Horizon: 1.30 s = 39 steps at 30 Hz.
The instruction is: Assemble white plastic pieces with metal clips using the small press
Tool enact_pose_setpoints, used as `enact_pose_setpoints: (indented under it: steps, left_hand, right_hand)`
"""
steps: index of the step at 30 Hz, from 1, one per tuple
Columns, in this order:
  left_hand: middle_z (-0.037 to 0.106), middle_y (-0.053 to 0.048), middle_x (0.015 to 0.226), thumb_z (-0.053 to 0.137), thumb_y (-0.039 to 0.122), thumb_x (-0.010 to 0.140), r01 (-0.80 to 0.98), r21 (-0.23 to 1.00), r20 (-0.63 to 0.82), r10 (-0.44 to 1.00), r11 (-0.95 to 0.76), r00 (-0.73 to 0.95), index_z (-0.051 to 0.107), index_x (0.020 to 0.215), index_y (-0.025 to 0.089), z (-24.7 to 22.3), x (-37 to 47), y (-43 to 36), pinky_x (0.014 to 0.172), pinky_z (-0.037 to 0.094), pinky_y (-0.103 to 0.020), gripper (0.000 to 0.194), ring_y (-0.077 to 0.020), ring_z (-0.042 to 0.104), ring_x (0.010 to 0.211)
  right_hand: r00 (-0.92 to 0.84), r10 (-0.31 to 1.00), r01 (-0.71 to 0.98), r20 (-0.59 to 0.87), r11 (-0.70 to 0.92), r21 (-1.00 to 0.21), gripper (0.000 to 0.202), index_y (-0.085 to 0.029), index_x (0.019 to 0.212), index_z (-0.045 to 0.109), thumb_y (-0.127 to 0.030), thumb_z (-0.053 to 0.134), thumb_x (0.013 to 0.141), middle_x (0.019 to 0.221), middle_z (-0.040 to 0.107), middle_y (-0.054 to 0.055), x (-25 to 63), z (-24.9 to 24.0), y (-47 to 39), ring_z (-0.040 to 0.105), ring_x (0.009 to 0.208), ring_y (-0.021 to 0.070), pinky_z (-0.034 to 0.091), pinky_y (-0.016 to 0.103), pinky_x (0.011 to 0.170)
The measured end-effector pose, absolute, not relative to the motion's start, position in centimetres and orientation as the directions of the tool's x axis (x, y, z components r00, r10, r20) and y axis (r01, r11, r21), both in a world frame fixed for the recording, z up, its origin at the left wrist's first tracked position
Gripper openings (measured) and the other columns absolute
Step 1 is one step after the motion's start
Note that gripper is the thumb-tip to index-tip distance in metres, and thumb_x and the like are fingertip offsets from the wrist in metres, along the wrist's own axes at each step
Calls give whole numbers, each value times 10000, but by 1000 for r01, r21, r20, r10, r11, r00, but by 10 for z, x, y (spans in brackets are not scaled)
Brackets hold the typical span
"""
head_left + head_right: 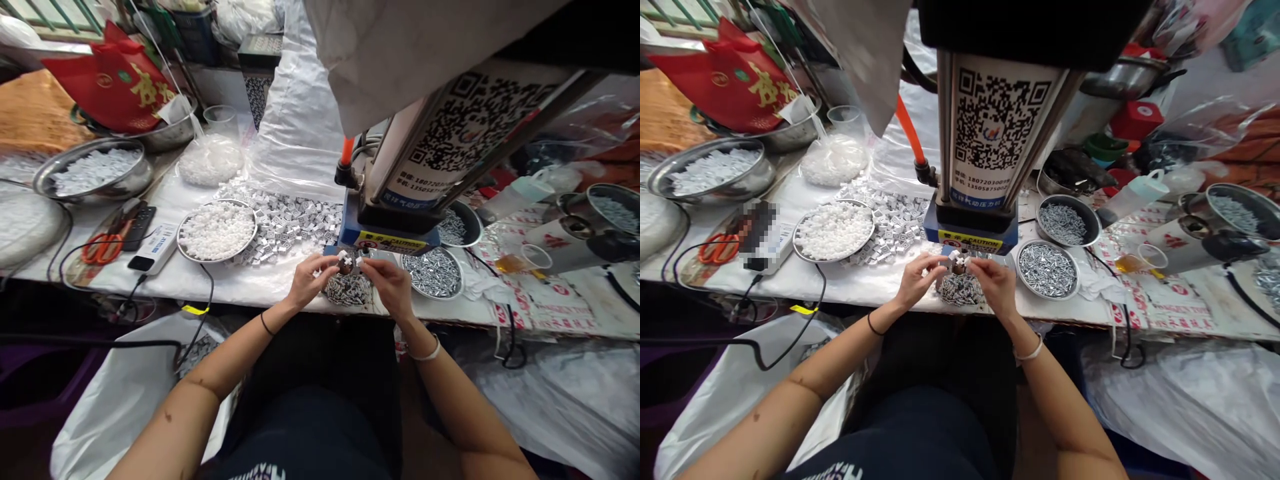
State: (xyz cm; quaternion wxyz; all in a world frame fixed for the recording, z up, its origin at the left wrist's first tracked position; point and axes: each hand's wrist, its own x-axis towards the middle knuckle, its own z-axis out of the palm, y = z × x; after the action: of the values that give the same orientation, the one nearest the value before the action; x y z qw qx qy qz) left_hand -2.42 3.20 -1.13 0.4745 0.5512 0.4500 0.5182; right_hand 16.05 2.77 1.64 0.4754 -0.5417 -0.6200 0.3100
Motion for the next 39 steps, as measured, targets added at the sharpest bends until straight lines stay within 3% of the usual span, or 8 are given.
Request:
enact_pose_setpoints:
  steps: [3, 8, 15, 19, 23, 27, 32, 39]
  left_hand:
    - [651, -76, 1056, 616, 376, 786, -48, 979, 203, 973, -199, 106, 678, 1051, 181, -20, -20, 58, 845, 443, -276, 335, -178, 583, 971]
    - [684, -80, 1069, 604, 390, 786, -145, 986, 114, 965, -81, 238, 694, 1019, 155, -33, -9, 77, 909, 432, -311, 343, -204, 606, 1002]
    - [705, -74, 1018, 627, 369, 766, -172, 984, 79, 972, -41, 221, 715, 959, 153, -34, -6, 79, 901, 450, -319, 302, -211, 624, 979]
    - [696, -77, 1027, 631, 396, 767, -207, 978, 85, 961, -30, 263, 702, 1006, 158, -34, -8, 78, 879, 460, -316, 344, -206, 621, 967]
    - [656, -83, 1084, 784, 348, 607, -244, 962, 199, 926, -122, 322, 681, 1060, 189, -36, -9, 80, 803, 485, -294, 491, -207, 610, 957]
    - [637, -86, 1075, 784, 328, 612, -230, 954, 263, 907, -193, 328, 698, 1013, 189, -38, -7, 83, 762, 485, -275, 433, -196, 595, 953]
    - [657, -57, 944, 746, 340, 662, -228, 968, 179, 922, -103, 343, 644, 1105, 172, -39, -8, 81, 661, 454, -229, 485, -121, 573, 745]
    - [601, 8, 725, 728, 378, 676, -166, 986, 74, 902, -3, 425, 623, 1127, 154, -37, -11, 82, 544, 374, -194, 515, -70, 477, 578]
  right_hand:
    - [48, 981, 354, 188, 159, -922, 187, -185, 829, 723, -339, 658, 746, 811, 734, 37, 157, 11, 49, 675, 727, 182, 536, 294, 681]
    - [7, 976, 449, 220, 193, -872, 205, -171, 809, 724, -349, 639, 754, 750, 728, 39, 152, 7, 57, 655, 662, 175, 500, 267, 604]
    - [-310, 819, 581, 483, 565, -585, 165, -224, 823, 716, -282, 561, 837, 811, 725, 41, 159, 11, 61, 658, 745, 175, 504, 272, 686]
    - [-409, 776, 612, 480, 624, -487, 174, -232, 838, 706, -258, 535, 854, 828, 720, 45, 161, 11, 64, 644, 740, 169, 497, 275, 693]
    - [-361, 829, 643, 428, 553, -529, 171, -229, 852, 710, -251, 540, 849, 815, 723, 45, 157, 11, 59, 645, 743, 176, 495, 282, 706]
    - [-213, 905, 620, 368, 416, -665, 163, -236, 867, 720, -275, 571, 813, 860, 729, 43, 154, 11, 55, 659, 771, 193, 503, 295, 715]
    - [19, 983, 491, 183, 150, -858, 224, -184, 808, 727, -378, 639, 739, 801, 735, 50, 158, 12, 58, 674, 737, 212, 512, 302, 679]
    - [-40, 983, 476, 178, 175, -862, 208, -188, 811, 724, -358, 622, 747, 806, 737, 44, 157, 9, 59, 673, 716, 198, 508, 288, 659]
